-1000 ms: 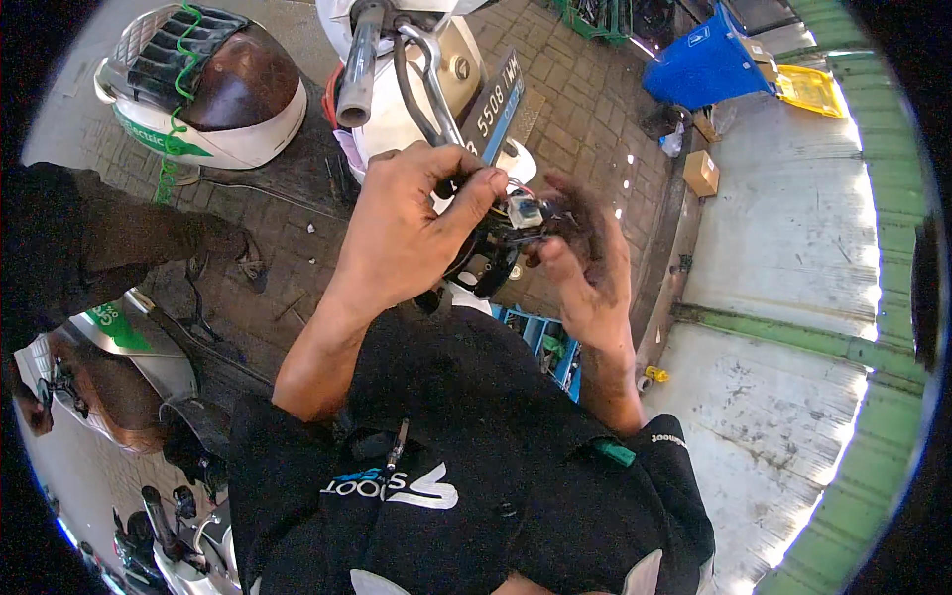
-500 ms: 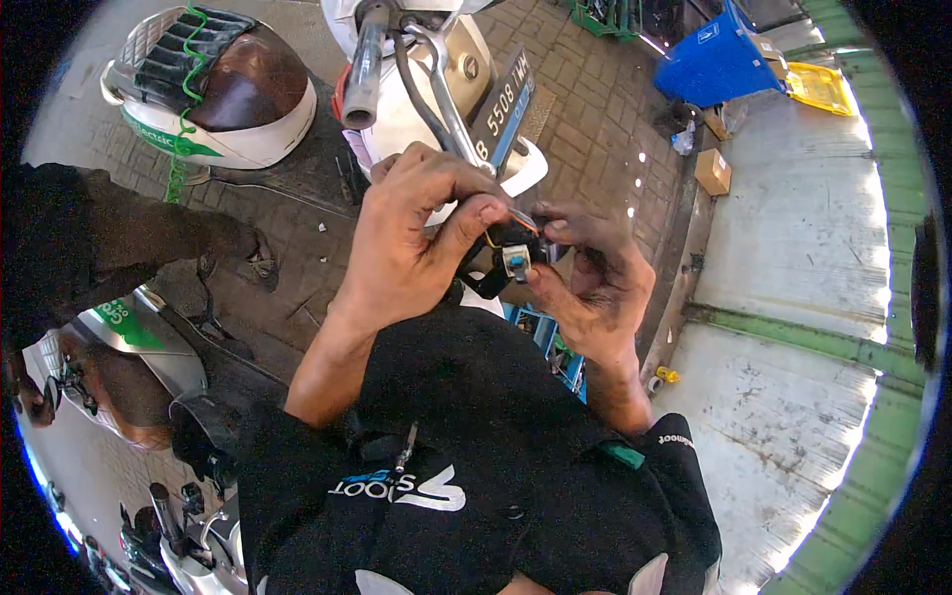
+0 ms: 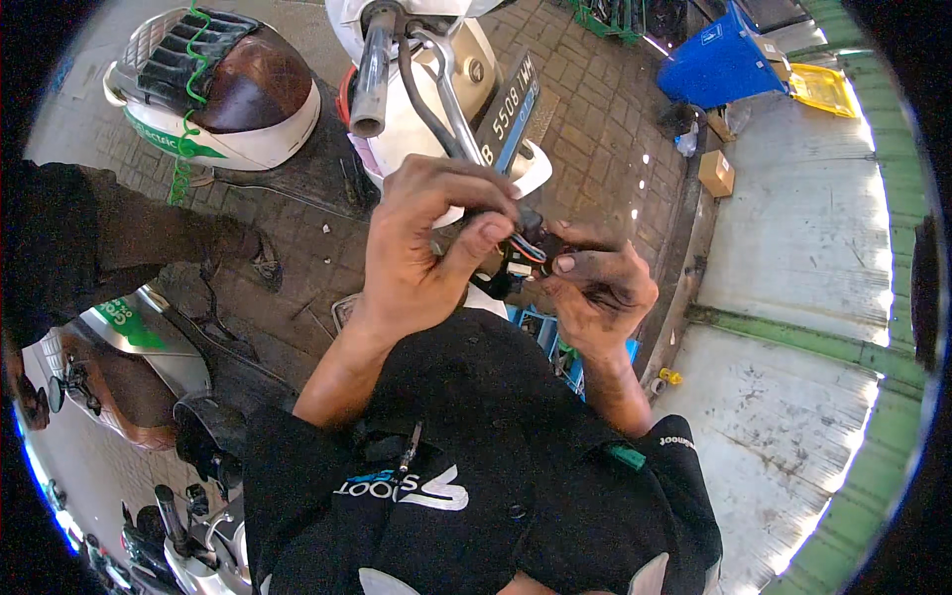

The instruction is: The person repairs the electrical wiring on the front of a white scooter, using a screwdriver to manipulate a small black connector and inspecting the wire connections by hand while another person assists.

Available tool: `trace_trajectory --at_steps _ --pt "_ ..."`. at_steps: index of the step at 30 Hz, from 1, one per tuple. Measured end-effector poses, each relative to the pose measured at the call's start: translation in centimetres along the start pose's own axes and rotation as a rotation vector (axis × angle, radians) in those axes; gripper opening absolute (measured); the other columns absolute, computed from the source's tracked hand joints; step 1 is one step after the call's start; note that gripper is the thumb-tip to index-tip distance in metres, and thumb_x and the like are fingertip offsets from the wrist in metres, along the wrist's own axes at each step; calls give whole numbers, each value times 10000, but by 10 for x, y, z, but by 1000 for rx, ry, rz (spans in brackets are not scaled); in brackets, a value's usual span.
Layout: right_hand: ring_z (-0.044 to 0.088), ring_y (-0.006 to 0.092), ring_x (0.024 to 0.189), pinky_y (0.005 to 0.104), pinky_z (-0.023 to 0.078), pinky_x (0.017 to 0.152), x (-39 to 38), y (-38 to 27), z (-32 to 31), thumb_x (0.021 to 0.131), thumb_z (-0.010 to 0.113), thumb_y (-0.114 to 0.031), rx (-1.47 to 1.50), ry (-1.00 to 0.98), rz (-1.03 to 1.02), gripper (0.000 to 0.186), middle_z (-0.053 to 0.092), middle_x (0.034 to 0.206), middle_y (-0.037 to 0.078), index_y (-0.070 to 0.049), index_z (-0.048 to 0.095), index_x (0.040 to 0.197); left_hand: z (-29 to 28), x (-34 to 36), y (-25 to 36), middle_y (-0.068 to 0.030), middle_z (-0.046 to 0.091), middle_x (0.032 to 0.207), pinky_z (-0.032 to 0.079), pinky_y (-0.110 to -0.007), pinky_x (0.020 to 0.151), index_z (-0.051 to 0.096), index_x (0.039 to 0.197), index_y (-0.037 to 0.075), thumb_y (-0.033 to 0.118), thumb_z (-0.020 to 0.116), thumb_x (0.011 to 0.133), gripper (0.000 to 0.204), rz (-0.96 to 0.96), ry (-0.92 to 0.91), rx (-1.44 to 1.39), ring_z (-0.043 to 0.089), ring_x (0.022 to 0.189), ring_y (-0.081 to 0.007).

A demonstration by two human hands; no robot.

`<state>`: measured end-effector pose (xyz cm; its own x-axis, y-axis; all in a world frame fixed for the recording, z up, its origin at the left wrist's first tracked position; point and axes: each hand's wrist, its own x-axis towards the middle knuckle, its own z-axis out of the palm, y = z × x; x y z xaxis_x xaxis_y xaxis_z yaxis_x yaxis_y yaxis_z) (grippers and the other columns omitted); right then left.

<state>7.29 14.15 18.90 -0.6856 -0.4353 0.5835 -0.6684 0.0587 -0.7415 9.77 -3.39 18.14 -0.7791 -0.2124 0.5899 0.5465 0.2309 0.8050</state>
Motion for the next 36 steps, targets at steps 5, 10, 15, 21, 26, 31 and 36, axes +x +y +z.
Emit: trace_trajectory --at_steps 5,10,15,21,26,31,36 --pt "593 254 867 328 491 725 0 -5 3 654 728 -62 15 -17 64 267 580 908 210 20 555 841 -3 -24 -1 -35 521 709 378 -237 708 524 856 6 150 692 688 278 -157 253 -108 486 761 -121" --pt "607 170 742 255 484 631 4 -1 10 595 764 -79 84 78 170 302 616 852 111 -12 590 834 -10 -34 10 -66 600 745 438 -227 615 567 861 -38 174 684 723 279 -445 -123 -180 537 660 -89" --pt "590 155 786 257 473 691 -5 1 13 626 739 -57 156 92 397 290 615 863 95 6 585 864 -11 -32 9 -77 614 807 437 -231 661 571 949 -42 221 604 808 301 -678 -301 -353 540 731 -89" --pt "560 159 898 281 446 801 -13 7 13 680 692 -17 319 74 442 270 591 958 109 10 566 917 3 -49 -11 -30 588 847 423 -215 666 553 1031 -10 245 566 833 323 -772 -216 -651 508 736 -70" --pt "544 163 940 289 430 841 -14 8 7 715 655 -1 458 54 595 256 577 1011 118 25 551 947 8 -50 -15 -54 597 956 430 -256 786 542 1055 -12 123 632 776 323 -829 -200 -728 543 864 -111" --pt "549 160 925 288 423 848 -9 4 4 738 643 -26 378 22 610 264 584 1007 112 31 548 978 7 -49 -13 -53 576 982 416 -248 803 531 1067 -14 73 618 773 318 -761 -203 -740 518 896 -100" --pt "555 152 878 283 432 807 -12 11 -5 746 662 -131 488 -74 697 284 605 946 93 18 562 966 4 -51 -11 -65 579 1009 409 -265 827 527 1077 -10 55 634 740 359 -777 -192 -784 530 915 -121"
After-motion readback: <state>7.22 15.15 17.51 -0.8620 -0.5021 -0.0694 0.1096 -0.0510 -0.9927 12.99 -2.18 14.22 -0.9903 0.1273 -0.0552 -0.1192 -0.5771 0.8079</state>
